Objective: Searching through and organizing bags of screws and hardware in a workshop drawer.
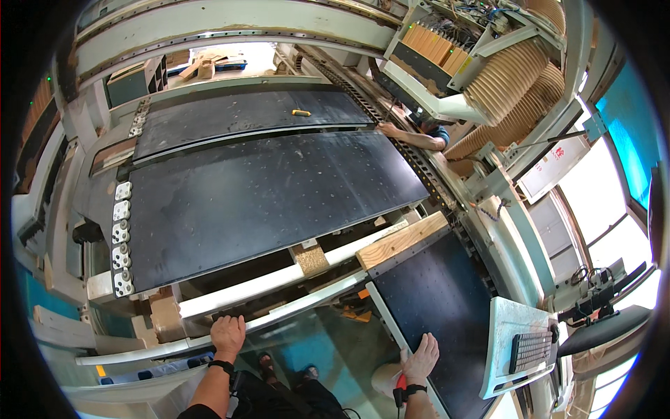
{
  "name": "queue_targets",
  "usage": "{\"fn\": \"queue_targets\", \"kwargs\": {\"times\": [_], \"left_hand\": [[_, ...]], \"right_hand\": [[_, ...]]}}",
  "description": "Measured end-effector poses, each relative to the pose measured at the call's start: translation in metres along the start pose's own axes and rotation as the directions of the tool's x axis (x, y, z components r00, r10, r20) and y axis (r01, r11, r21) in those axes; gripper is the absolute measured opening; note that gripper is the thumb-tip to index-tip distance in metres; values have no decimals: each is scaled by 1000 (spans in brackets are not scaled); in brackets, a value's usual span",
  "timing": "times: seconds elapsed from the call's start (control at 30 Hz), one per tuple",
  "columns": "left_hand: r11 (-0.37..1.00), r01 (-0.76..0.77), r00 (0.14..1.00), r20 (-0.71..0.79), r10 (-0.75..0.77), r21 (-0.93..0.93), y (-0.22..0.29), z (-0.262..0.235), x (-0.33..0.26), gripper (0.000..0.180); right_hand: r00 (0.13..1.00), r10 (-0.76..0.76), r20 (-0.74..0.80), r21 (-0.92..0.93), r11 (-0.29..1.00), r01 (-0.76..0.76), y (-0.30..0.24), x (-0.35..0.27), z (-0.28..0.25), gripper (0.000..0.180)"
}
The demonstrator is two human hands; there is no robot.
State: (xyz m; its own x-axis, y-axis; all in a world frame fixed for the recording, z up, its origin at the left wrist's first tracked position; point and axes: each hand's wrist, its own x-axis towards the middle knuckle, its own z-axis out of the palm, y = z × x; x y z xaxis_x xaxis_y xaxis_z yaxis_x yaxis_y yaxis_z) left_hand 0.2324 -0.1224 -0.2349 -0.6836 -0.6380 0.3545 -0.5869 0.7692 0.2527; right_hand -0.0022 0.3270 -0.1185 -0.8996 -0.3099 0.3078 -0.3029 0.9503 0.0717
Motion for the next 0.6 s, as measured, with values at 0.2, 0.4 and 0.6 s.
{"fn": "queue_targets", "kwargs": {"times": [0.2, 0.4, 0.6], "left_hand": [[1000, 13, 1000, -3, -13, -15, 2, -2, 1, 36], [1000, 11, 1000, 5, -11, -21, 1, -2, 1, 36], [1000, 5, 1000, -10, -5, -23, 1, -2, 2, 35]], "right_hand": [[1000, 5, 5, -9, 1000, -5, 1, -1, 1, 73], [1000, 2, -1, -12, 1000, -2, 4, -2, 7, 73], [1000, -10, -20, -20, 1000, 10, 6, -3, 9, 72]]}}
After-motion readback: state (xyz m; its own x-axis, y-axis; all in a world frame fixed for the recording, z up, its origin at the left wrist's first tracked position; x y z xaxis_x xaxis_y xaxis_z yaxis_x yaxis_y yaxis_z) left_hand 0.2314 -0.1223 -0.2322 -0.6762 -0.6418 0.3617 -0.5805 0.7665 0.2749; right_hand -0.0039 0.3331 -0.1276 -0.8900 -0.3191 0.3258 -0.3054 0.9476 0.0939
